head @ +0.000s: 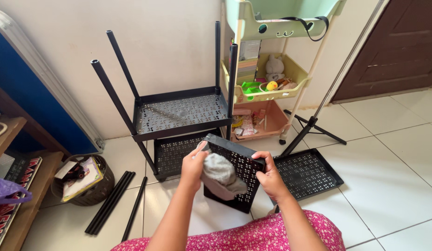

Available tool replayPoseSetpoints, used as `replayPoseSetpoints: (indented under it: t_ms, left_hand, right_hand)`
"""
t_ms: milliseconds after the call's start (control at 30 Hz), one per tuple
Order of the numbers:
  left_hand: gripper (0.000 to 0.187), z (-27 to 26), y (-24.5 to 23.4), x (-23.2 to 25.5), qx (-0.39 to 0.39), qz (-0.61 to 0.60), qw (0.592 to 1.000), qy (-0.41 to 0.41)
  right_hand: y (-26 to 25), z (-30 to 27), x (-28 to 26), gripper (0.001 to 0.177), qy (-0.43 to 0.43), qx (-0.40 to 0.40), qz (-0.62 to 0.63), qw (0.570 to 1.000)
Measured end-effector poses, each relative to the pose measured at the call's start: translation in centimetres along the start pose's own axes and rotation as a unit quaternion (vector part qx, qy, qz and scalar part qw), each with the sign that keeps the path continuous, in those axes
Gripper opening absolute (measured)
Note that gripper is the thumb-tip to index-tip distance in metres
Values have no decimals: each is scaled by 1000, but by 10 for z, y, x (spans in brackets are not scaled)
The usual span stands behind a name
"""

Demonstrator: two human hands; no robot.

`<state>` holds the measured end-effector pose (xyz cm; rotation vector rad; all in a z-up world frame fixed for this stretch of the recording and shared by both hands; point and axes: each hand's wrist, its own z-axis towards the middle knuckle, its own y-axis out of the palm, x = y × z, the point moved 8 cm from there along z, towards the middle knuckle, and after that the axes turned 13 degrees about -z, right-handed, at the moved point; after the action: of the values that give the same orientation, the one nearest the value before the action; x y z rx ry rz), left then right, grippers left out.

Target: The person wipes a black perforated shelf tray with a cloth, then places it onto the vertical frame of a three-tier shelf. The person adjusts the tray to ensure it is seated correctly on the frame.

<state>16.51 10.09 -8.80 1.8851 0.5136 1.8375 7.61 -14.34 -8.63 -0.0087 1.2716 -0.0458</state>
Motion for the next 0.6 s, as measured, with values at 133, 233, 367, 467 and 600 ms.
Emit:
replayPoseSetpoints:
  t_ms: [133,233,367,467,600]
  left_hand:
    - [47,-10,22,-22,-50,-327,934,-134]
    - [41,-10,19,-30,4,-317,943,-106]
    - [34,4,11,0,-8,66,996,64]
    - [32,-5,26,41,16,443,865,236]
    - [32,-44,56,78,5,645,665,377]
  right_hand:
    - [1,0,-2,60,-11,0,-7,1000]
    - [-4,-1,1,61,-21,6,-1,1000]
    - [-12,-3,6,61,-22,10,-11,1000]
    - [-8,-1,5,60,-19,5,-13,1000]
    - [-4,1,5,59,-3,6,-19,1000]
